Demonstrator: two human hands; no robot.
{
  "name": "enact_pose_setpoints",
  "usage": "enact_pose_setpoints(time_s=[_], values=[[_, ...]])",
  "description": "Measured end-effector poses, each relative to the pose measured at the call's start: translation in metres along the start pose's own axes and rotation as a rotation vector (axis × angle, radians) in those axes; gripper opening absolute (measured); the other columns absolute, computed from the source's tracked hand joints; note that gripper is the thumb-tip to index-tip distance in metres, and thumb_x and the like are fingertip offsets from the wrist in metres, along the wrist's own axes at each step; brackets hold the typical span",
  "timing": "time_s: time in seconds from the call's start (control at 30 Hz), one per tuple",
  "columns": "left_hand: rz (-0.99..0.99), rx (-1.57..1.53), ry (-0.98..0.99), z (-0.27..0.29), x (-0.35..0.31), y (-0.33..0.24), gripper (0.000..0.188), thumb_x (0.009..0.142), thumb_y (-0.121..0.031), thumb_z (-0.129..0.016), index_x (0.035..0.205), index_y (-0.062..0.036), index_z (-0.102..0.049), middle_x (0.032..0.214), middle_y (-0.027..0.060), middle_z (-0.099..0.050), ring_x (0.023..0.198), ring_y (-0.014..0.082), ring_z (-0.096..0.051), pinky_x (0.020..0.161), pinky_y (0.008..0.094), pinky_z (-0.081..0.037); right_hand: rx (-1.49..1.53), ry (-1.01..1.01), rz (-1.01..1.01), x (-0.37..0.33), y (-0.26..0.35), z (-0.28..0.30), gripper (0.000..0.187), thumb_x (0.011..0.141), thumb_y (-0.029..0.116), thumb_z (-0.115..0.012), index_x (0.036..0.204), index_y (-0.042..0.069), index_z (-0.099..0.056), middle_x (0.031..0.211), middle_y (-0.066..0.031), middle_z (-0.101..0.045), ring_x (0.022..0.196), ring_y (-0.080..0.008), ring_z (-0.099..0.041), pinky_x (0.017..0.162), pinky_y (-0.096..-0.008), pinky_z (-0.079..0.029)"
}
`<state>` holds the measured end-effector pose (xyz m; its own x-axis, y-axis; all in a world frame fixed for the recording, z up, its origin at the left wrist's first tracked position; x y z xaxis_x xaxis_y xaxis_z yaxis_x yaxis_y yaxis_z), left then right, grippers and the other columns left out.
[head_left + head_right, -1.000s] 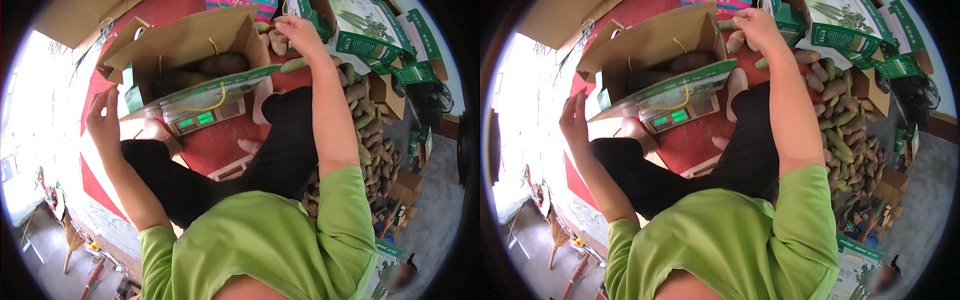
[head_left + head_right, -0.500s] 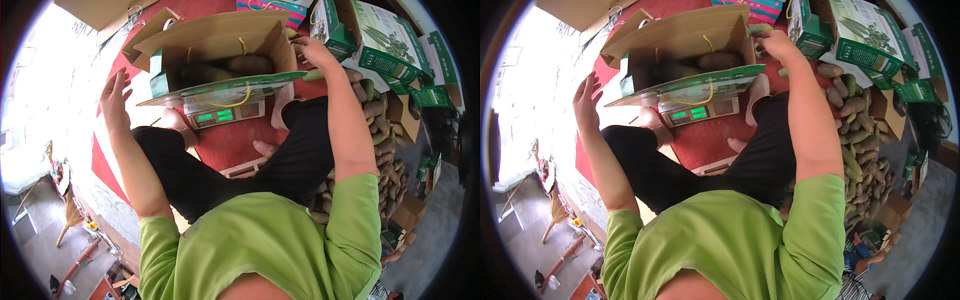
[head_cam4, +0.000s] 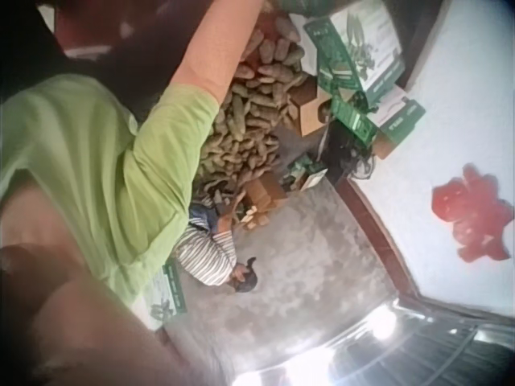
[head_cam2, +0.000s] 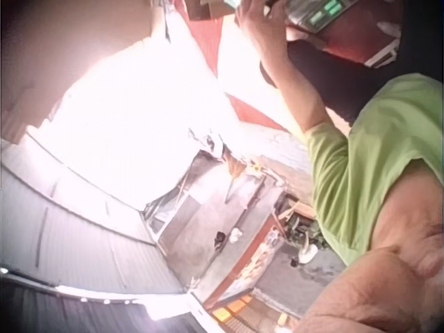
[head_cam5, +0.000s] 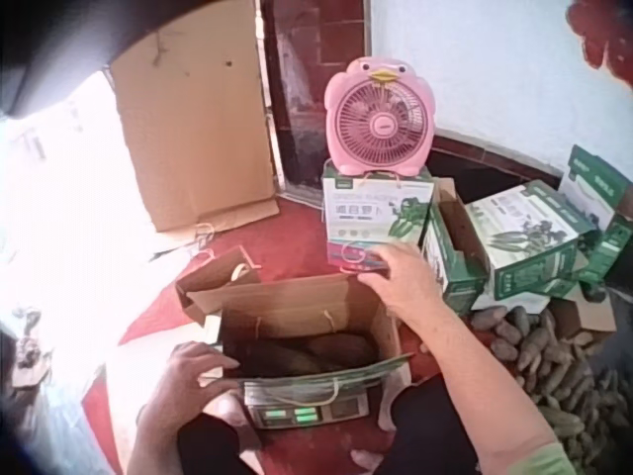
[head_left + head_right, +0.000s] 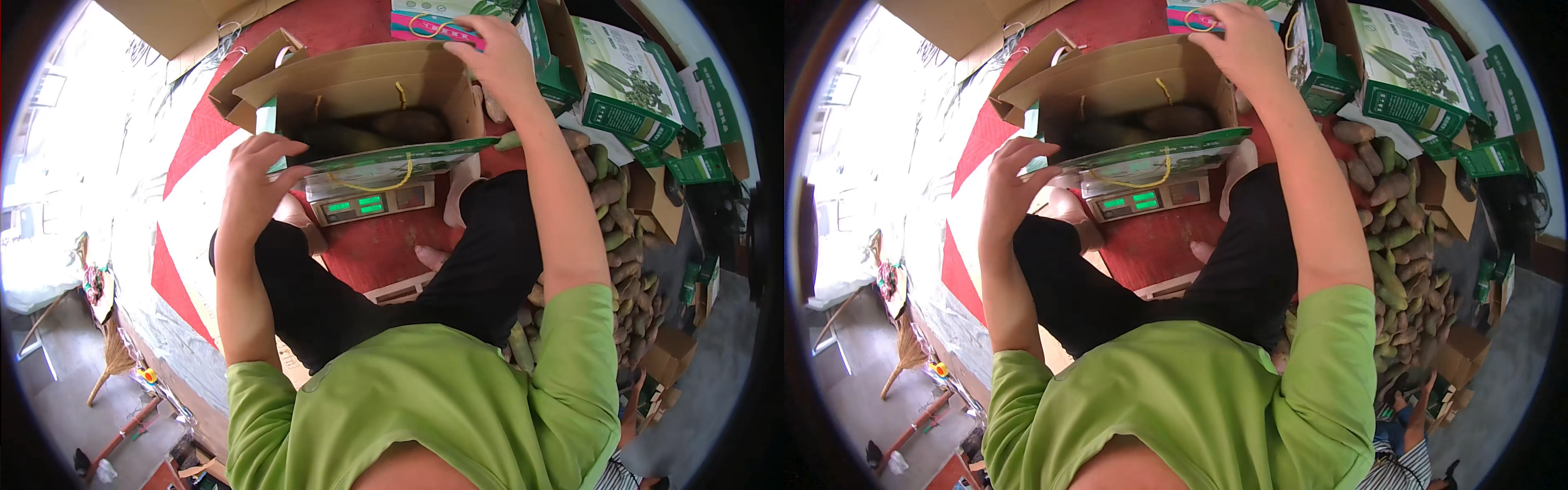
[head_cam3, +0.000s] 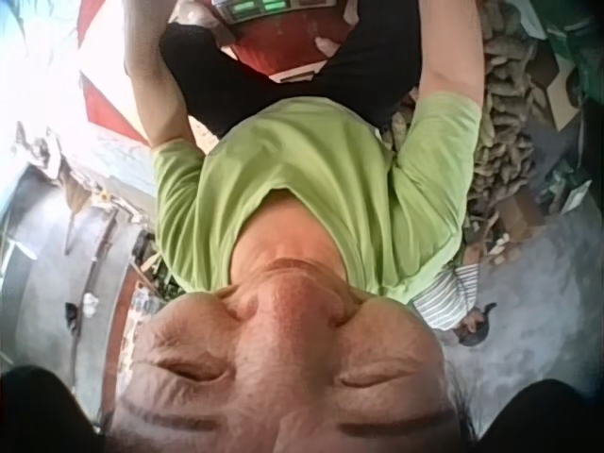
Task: Sort and package large produce items from a pile on the floor into cardboard boxes and bags.
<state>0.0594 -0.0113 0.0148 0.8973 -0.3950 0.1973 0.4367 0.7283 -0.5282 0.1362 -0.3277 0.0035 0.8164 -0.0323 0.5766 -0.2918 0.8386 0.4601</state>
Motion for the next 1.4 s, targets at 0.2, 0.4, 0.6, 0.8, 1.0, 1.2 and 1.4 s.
enact_pose_setpoints(time_s=[0.2, 0.4, 0.6, 0.8, 1.0, 1.2, 1.4], values=[[-0.071, 0.196, 0.134, -0.022, 0.013, -0.01, 0.012, 0.069, -0.008, -0.066, 0.08, -0.0035, -0.065, 0.081, 0.008, -0.059, 0.083, 0.0284, -0.058, 0.074, 0.0393, -0.045, -0.304, 0.53, 0.199, 0.03, 0.009, -0.053, 0.022, 0.076, 0.027, -0.062, 0.091, 0.011, -0.067, 0.092, -0.0098, -0.065, 0.087, -0.032, -0.06, 0.075, -0.0423, -0.047], [-0.213, 0.395, 0.146, -0.029, 0.007, 0.009, 0.008, 0.072, -0.01, -0.059, 0.08, -0.0107, -0.06, 0.081, 0.0052, -0.054, 0.089, 0.0244, -0.058, 0.078, 0.0395, -0.044, -0.389, 0.628, 0.316, 0.041, 0.006, -0.078, 0.017, 0.075, 0.022, -0.058, 0.086, 0.01, -0.062, 0.086, -0.0136, -0.063, 0.085, -0.0355, -0.06, 0.071, -0.0481, -0.047], [-0.233, 0.343, 0.065, -0.005, -0.003, 0.024, 0.006, 0.072, -0.013, -0.061, 0.078, -0.0116, -0.061, 0.08, 0.0047, -0.057, 0.084, 0.0247, -0.06, 0.075, 0.0392, -0.045, -0.349, 0.65, 0.229, 0.056, 0.056, -0.068, 0.016, 0.073, 0.022, -0.062, 0.083, 0.009, -0.062, 0.087, -0.0094, -0.061, 0.086, -0.0321, -0.058, 0.069, -0.0415, -0.045], [-0.03, 0.366, -0.111, 0.059, -0.044, 0.08, 0.011, 0.075, -0.019, -0.064, 0.083, -0.0106, -0.063, 0.082, 0.0049, -0.057, 0.084, 0.0268, -0.059, 0.075, 0.0411, -0.047, -0.4, 0.606, 0.571, 0.095, 0.156, -0.105, 0.018, 0.074, 0.023, -0.061, 0.086, 0.009, -0.063, 0.088, -0.0098, -0.063, 0.087, -0.0302, -0.06, 0.072, -0.0405, -0.045], [0.075, 0.444, -0.198, 0.13, -0.113, 0.092, 0.01, 0.079, -0.019, -0.061, 0.08, -0.0098, -0.06, 0.079, 0.0055, -0.055, 0.08, 0.0269, -0.059, 0.07, 0.0401, -0.046, -0.23, 0.495, 0.742, 0.077, 0.291, -0.097, 0.022, 0.071, 0.018, -0.064, 0.088, 0.006, -0.068, 0.079, -0.0165, -0.066, 0.081, -0.0357, -0.063, 0.074, -0.0428, -0.05], [0.137, 0.564, -0.255, 0.187, -0.192, 0.084, 0.01, 0.075, -0.01, -0.066, 0.084, -0.0038, -0.065, 0.069, 0.009, -0.05, 0.071, 0.0281, -0.052, 0.069, 0.0382, -0.042, -0.267, 0.461, 0.592, 0.049, 0.367, -0.121, 0.018, 0.07, 0.018, -0.058, 0.078, 0.008, -0.07, 0.08, -0.0175, -0.066, 0.077, -0.032, -0.066, 0.07, -0.0461, -0.051], [0.451, 0.789, -0.138, 0.197, -0.33, 0.119, 0.009, 0.082, -0.008, -0.058, 0.09, -0.0048, -0.062, 0.084, 0.0131, -0.056, 0.085, 0.0326, -0.054, 0.075, 0.0425, -0.043, 0.194, 0.73, 0.623, -0.055, 0.444, -0.22, 0.027, 0.078, 0.021, -0.054, 0.093, 0.004, -0.069, 0.097, -0.0195, -0.065, 0.096, -0.0326, -0.062, 0.087, -0.0496, -0.044]])
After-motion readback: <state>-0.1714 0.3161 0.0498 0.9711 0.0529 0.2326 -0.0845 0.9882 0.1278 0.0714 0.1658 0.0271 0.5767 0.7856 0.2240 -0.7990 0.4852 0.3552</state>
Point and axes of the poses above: each hand's wrist, its own x-axis towards the middle knuckle, its own z-axis out of the back of the hand, y = z × x, the point moved 5 cm from there along x, towards the middle knuckle
